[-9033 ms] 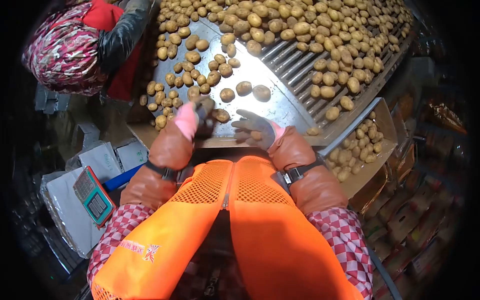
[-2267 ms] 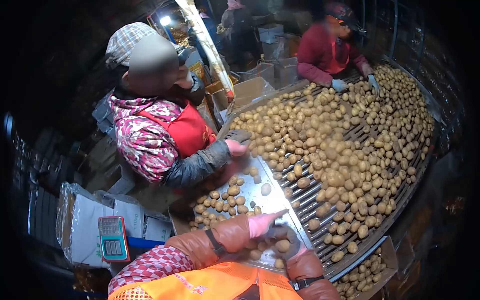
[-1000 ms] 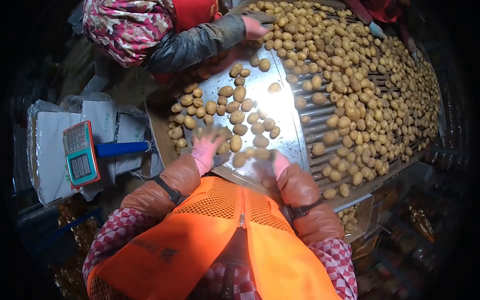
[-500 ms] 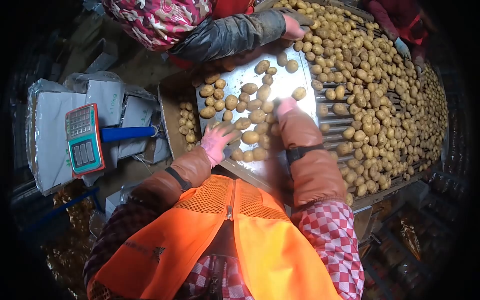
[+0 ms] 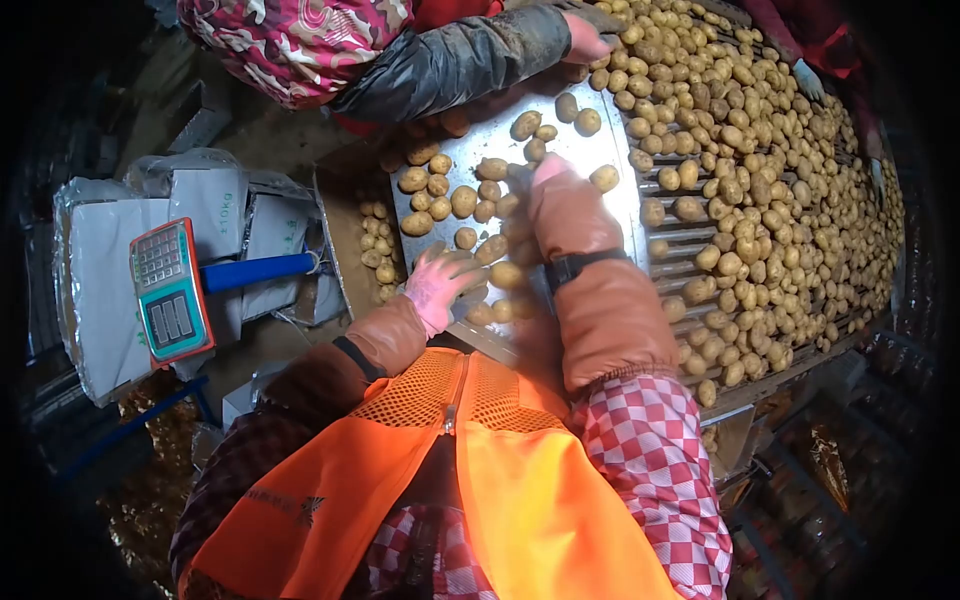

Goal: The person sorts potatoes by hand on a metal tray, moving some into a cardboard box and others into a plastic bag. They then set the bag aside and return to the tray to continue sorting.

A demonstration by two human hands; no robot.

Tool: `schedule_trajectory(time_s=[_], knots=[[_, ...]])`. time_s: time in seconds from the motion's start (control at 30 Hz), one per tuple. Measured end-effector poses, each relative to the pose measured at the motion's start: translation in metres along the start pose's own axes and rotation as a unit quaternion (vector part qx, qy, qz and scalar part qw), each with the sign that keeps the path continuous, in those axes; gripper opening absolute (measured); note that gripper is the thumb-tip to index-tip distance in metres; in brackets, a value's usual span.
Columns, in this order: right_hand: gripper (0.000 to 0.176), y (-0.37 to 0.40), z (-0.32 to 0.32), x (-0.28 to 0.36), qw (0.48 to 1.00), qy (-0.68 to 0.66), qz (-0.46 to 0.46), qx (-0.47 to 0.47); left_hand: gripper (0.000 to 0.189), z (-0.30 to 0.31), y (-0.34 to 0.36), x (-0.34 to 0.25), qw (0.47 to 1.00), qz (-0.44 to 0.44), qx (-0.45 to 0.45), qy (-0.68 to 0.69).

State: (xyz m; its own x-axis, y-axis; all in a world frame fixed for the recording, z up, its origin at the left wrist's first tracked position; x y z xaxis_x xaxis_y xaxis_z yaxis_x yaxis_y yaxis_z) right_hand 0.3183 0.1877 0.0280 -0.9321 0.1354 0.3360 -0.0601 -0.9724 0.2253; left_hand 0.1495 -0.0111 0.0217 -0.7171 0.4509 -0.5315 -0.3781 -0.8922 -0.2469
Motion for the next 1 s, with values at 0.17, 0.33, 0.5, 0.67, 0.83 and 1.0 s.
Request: schedule_trajectory(time_s=[0.17, 0.33, 0.5, 0.67, 0.83, 1.0], knots=[[0.047, 0.024, -0.005, -0.029, 0.925, -0.322, -0.142, 0.147, 0.051, 0.013, -0.006, 0.003, 0.997, 0.013, -0.054, 0.055], [0.035, 0.142, 0.003, -0.176, 0.708, -0.627, -0.308, 0.103, 0.032, 0.065, -0.072, 0.060, 0.973, -0.018, -0.224, -0.042], [0.033, 0.315, 0.014, -0.346, 0.636, -0.626, -0.439, -0.107, 0.064, -0.002, -0.126, 0.163, 0.896, 0.386, -0.037, -0.219], [0.031, 0.476, 0.018, -0.453, 0.563, -0.546, -0.539, -0.307, 0.062, -0.016, -0.122, 0.059, 0.965, 0.170, 0.016, -0.201], [0.029, 0.482, 0.010, -0.470, 0.521, -0.539, -0.529, -0.398, 0.057, -0.062, -0.123, -0.048, 0.980, 0.061, 0.185, -0.044], [0.023, 0.354, 0.071, -0.318, 0.594, -0.601, -0.418, -0.333, 0.054, -0.049, -0.099, -0.020, 0.991, -0.088, 0.080, -0.068]])
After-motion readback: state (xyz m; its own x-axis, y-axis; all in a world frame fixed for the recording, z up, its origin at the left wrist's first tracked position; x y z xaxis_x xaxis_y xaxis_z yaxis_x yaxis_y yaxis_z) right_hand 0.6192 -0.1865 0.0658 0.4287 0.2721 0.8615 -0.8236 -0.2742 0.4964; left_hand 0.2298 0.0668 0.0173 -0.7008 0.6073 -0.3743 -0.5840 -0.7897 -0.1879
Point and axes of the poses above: each hand's wrist, its own y-axis away from the middle knuckle, its own z-axis out of the back of the hand, x = y × z, the point moved 7 cm from there along -y, towards the middle knuckle, and after that the axes turned 13 degrees about -x, right-handed, at the moved point
